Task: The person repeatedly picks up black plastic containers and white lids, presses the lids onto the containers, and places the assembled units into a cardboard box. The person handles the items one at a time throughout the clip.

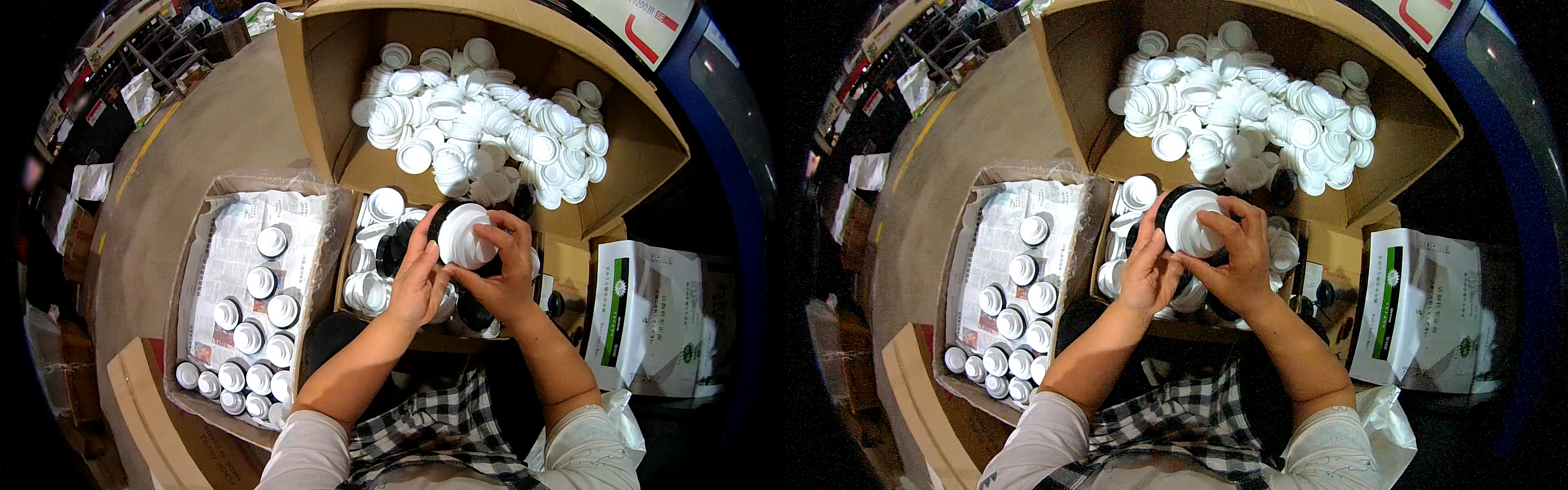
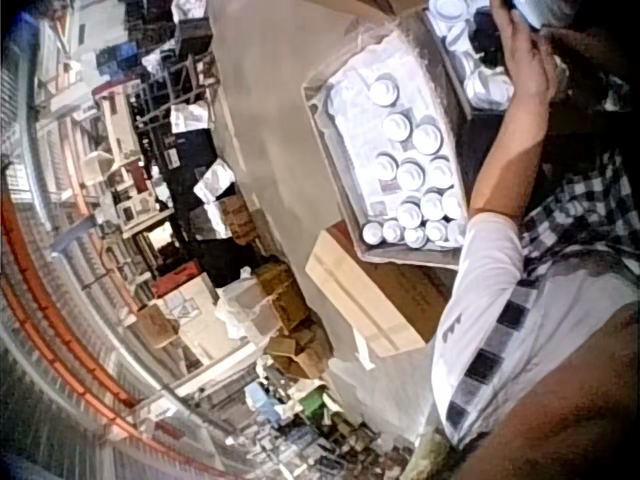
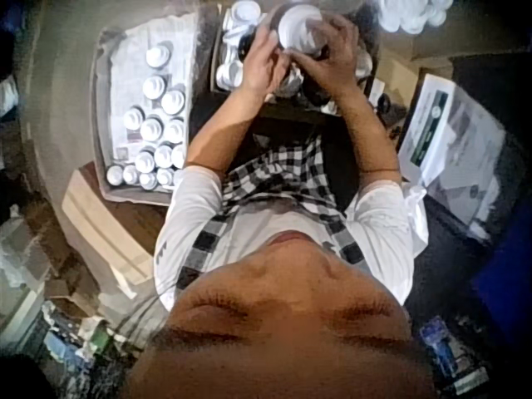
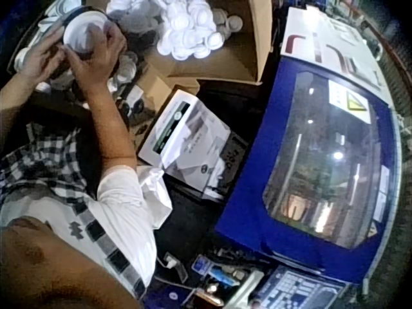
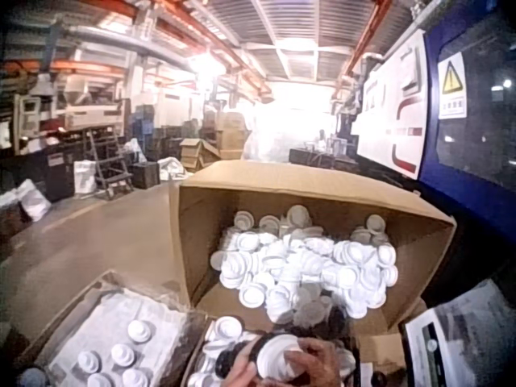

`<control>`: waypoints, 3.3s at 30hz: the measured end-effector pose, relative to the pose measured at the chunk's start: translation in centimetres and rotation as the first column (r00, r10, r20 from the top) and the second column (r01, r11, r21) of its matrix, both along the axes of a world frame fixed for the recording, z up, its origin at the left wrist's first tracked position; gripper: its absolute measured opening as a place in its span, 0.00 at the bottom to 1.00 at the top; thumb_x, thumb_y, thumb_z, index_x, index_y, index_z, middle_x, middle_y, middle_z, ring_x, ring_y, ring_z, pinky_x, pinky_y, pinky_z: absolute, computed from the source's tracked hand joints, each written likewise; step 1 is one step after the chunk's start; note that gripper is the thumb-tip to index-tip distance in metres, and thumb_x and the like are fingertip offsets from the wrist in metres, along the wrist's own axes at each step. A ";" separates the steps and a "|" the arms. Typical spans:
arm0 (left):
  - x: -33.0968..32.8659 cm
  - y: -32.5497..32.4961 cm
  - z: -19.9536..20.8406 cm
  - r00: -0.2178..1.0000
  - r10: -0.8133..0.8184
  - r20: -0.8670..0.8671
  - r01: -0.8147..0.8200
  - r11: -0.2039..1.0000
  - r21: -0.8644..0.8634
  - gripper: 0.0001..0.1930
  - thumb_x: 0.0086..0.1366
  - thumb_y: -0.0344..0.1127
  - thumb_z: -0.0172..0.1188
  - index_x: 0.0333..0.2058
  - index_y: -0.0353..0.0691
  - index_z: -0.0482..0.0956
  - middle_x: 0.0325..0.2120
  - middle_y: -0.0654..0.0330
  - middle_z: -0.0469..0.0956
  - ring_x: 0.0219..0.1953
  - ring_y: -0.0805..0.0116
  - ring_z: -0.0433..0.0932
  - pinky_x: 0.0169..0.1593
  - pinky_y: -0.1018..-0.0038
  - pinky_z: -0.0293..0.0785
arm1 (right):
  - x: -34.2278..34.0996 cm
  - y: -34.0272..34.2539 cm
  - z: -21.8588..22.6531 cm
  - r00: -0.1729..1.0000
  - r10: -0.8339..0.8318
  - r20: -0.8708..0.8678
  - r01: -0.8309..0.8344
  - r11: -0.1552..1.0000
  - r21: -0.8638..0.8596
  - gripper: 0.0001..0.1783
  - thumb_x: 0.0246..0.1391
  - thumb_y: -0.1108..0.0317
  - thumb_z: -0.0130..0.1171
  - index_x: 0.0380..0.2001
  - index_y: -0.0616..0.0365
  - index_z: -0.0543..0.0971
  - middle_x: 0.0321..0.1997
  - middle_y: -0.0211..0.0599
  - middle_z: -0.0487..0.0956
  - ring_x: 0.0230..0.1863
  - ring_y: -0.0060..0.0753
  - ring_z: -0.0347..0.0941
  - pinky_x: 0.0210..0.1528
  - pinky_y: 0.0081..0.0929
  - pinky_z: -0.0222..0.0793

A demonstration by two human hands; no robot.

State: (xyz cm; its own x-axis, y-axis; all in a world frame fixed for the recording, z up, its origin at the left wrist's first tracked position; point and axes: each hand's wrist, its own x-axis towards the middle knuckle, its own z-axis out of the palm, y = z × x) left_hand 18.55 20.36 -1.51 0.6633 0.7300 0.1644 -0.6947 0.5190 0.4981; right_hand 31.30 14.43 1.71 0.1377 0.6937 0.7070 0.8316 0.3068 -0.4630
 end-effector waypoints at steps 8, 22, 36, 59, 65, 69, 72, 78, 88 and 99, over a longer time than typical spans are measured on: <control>-0.2 -0.3 0.5 0.998 0.000 -0.059 0.001 1.000 0.024 0.25 0.68 0.36 0.39 0.61 0.42 0.46 0.55 0.57 0.59 0.54 0.71 0.62 0.52 0.80 0.61 | -0.3 0.0 -0.2 1.000 0.000 -0.030 0.000 1.000 0.023 0.33 0.27 0.61 0.73 0.41 0.51 0.71 0.46 0.42 0.67 0.46 0.44 0.63 0.45 0.38 0.62; 0.8 1.0 -1.3 0.891 0.316 -0.326 -0.205 0.921 0.331 0.29 0.57 0.28 0.59 0.55 0.34 0.58 0.49 0.56 0.67 0.50 0.69 0.67 0.54 0.73 0.62 | 1.4 1.6 -3.0 0.967 0.127 -0.222 -0.176 0.961 -0.214 0.54 0.33 0.51 0.68 0.61 0.57 0.51 0.60 0.47 0.56 0.61 0.46 0.53 0.61 0.39 0.49; 2.7 -0.9 -4.4 0.783 0.488 -0.386 -0.225 0.800 0.557 0.28 0.54 0.23 0.60 0.53 0.33 0.61 0.47 0.57 0.69 0.48 0.69 0.68 0.53 0.74 0.63 | 1.7 3.4 -5.4 0.626 -0.178 -0.759 0.056 0.981 -0.184 0.27 0.60 0.49 0.38 0.30 0.66 0.73 0.27 0.32 0.72 0.31 0.24 0.64 0.39 0.23 0.59; -37.1 15.9 -19.3 -0.123 0.379 -0.917 -0.938 0.258 0.233 0.43 0.48 0.43 0.68 0.57 0.31 0.54 0.42 0.45 0.70 0.37 0.55 0.76 0.35 0.62 0.75 | 4.9 3.0 -5.3 0.358 -0.288 -0.888 -0.196 0.907 -0.373 0.28 0.56 0.44 0.45 0.49 0.56 0.67 0.46 0.33 0.70 0.46 0.27 0.68 0.44 0.30 0.65; -21.7 19.2 -15.4 -0.561 0.779 -0.279 -0.172 0.220 0.960 0.29 0.50 0.40 0.64 0.48 0.28 0.67 0.49 0.41 0.67 0.52 0.47 0.65 0.56 0.63 0.60 | 4.5 3.9 -6.4 0.393 -0.299 -0.870 -0.171 0.905 -0.389 0.26 0.56 0.45 0.47 0.47 0.55 0.69 0.44 0.32 0.71 0.42 0.24 0.68 0.41 0.26 0.64; -5.8 15.8 -10.5 0.227 0.740 -0.633 0.209 0.598 0.774 0.17 0.52 0.38 0.58 0.39 0.35 0.76 0.33 0.48 0.78 0.39 0.52 0.76 0.44 0.66 0.70 | 4.5 4.5 -7.1 0.490 -0.300 -0.819 -0.143 0.899 -0.414 0.25 0.56 0.46 0.47 0.45 0.54 0.70 0.43 0.29 0.72 0.42 0.23 0.68 0.40 0.24 0.63; 0.4 14.3 -9.2 -0.102 0.717 -0.690 0.629 0.584 0.513 0.16 0.52 0.37 0.56 0.41 0.40 0.76 0.40 0.51 0.76 0.45 0.55 0.74 0.46 0.66 0.70 | 5.1 4.1 -7.2 0.503 -0.320 -0.803 -0.117 0.896 -0.429 0.22 0.56 0.48 0.48 0.43 0.54 0.70 0.39 0.25 0.72 0.40 0.20 0.67 0.38 0.22 0.63; 1.9 17.8 -12.2 -0.276 0.666 -0.693 0.742 0.606 0.287 0.19 0.52 0.38 0.57 0.44 0.40 0.75 0.45 0.53 0.74 0.48 0.57 0.72 0.48 0.67 0.69 | 7.0 4.2 -7.6 0.500 -0.313 -0.807 -0.096 0.906 -0.411 0.20 0.57 0.48 0.48 0.42 0.53 0.71 0.40 0.27 0.73 0.42 0.24 0.70 0.38 0.25 0.65; 2.9 9.1 -5.2 0.362 0.765 -0.533 0.053 0.554 0.831 0.10 0.59 0.37 0.57 0.31 0.36 0.74 0.24 0.56 0.76 0.26 0.64 0.75 0.29 0.73 0.71 | 6.1 3.6 -5.9 0.648 -0.031 -0.761 -0.188 0.962 -0.200 0.30 0.50 0.58 0.59 0.54 0.55 0.64 0.52 0.37 0.67 0.51 0.32 0.64 0.51 0.30 0.62; 3.9 -2.1 -3.9 0.394 0.847 -0.357 0.455 0.157 0.876 0.18 0.47 0.47 0.64 0.29 0.37 0.78 0.30 0.55 0.69 0.33 0.59 0.69 0.35 0.65 0.64 | 9.1 0.9 -3.5 0.036 0.071 -0.997 -0.295 0.954 0.057 0.27 0.53 0.48 0.53 0.48 0.55 0.63 0.45 0.46 0.74 0.45 0.41 0.74 0.34 0.37 0.75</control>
State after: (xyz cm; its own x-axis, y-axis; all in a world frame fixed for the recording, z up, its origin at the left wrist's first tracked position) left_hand 22.40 18.25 -5.43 0.7253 0.5930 0.3498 0.3600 -0.7598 0.5414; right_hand 40.41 15.30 -1.74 0.4752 0.8780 -0.0583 -0.5027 0.2165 -0.8369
